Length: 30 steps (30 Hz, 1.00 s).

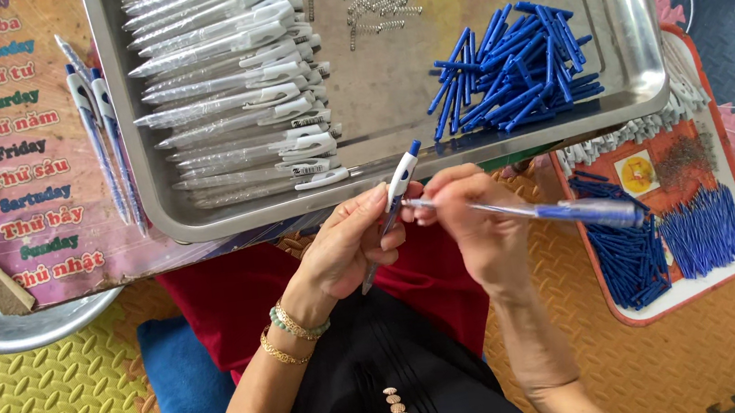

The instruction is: The person assembles pens by inserting blue ink cartridges into white pen bodies. They pick up a pen body and a cartridge, insert the cartridge, and place the assembled pen into a metal bowl. The person repeats this process throughout the video.

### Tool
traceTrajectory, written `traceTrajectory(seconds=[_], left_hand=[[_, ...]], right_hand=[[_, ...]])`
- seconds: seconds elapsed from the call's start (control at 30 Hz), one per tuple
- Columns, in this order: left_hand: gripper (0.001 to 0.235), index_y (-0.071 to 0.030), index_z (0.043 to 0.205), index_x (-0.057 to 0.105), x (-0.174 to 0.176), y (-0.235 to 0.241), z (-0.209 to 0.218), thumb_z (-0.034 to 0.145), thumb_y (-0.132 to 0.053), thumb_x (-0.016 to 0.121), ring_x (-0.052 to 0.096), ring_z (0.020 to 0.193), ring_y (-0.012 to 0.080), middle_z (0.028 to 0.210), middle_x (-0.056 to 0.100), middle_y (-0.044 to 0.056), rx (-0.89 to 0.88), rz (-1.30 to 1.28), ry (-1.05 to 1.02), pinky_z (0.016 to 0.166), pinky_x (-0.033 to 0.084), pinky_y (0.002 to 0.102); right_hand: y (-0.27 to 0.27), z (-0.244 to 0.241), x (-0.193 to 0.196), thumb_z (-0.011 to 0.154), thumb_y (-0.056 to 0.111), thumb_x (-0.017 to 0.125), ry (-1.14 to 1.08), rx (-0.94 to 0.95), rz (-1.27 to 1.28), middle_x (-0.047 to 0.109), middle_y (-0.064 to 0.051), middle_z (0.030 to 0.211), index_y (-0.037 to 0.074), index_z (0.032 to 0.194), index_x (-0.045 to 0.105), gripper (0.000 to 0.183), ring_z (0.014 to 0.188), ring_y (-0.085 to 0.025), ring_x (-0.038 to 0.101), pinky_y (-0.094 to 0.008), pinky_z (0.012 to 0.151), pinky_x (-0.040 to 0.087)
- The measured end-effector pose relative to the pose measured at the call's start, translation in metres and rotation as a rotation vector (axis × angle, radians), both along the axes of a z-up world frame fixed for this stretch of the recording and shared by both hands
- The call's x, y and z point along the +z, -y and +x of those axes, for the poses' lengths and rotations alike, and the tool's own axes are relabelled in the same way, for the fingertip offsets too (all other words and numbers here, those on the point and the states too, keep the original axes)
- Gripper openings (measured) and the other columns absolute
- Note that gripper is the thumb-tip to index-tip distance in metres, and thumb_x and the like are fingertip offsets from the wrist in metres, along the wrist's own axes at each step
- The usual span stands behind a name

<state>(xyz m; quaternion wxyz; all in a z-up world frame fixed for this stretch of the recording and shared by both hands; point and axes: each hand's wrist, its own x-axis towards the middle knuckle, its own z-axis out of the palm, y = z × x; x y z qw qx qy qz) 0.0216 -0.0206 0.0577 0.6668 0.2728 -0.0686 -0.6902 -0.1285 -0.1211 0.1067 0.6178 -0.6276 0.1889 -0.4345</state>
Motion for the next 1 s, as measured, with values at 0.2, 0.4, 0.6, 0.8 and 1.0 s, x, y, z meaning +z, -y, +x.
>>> traceTrajectory(seconds=[0.2,0.4,0.6,0.8,1.0], left_hand=[[0.043,-0.001,0.145,0.068,-0.014,0.001,-0.004,0.117,-0.031,0.057,0.054,0.071,0.0093,0.101,0.069,0.013,0.011,-0.004,0.002,0.053,0.034,0.015],[0.045,0.000,0.149,0.067,-0.010,-0.001,-0.007,0.116,-0.030,0.058,0.055,0.070,0.0105,0.098,0.070,0.015,0.036,-0.005,0.014,0.053,0.036,0.016],[0.044,-0.001,0.150,0.067,-0.024,-0.001,-0.017,0.116,-0.028,0.060,0.053,0.071,0.0115,0.096,0.068,0.016,0.136,0.006,0.063,0.054,0.036,0.017],[0.044,0.000,0.151,0.066,-0.022,-0.004,-0.023,0.117,-0.026,0.058,0.048,0.069,0.0097,0.091,0.063,0.014,0.170,0.007,0.078,0.053,0.033,0.016],[0.042,0.001,0.145,0.069,-0.007,-0.006,-0.019,0.116,-0.027,0.059,0.047,0.068,0.0089,0.089,0.062,0.013,0.110,0.009,-0.084,0.052,0.032,0.014]], right_hand=[[-0.015,0.010,-0.012,0.097,-0.008,0.080,-0.031,-0.234,-0.296,0.076,-0.024,0.095,-0.009,0.097,0.069,0.011,0.091,-0.036,0.082,-0.043,0.081,0.069],[-0.017,0.009,-0.022,0.092,-0.012,0.083,0.011,-0.263,-0.308,0.077,-0.025,0.091,-0.010,0.096,0.070,0.014,0.092,-0.039,0.083,-0.046,0.082,0.069],[-0.021,0.015,-0.028,0.090,-0.006,0.089,-0.035,-0.341,-0.435,0.079,-0.021,0.087,-0.006,0.093,0.073,0.016,0.080,-0.031,0.082,-0.038,0.071,0.067],[-0.019,0.012,-0.033,0.092,-0.004,0.087,-0.017,-0.348,-0.483,0.079,-0.020,0.087,-0.003,0.094,0.075,0.012,0.075,-0.027,0.081,-0.036,0.068,0.069],[-0.018,0.008,-0.031,0.091,-0.004,0.089,-0.010,-0.327,-0.426,0.079,-0.021,0.086,-0.005,0.095,0.074,0.015,0.077,-0.028,0.082,-0.036,0.067,0.068]])
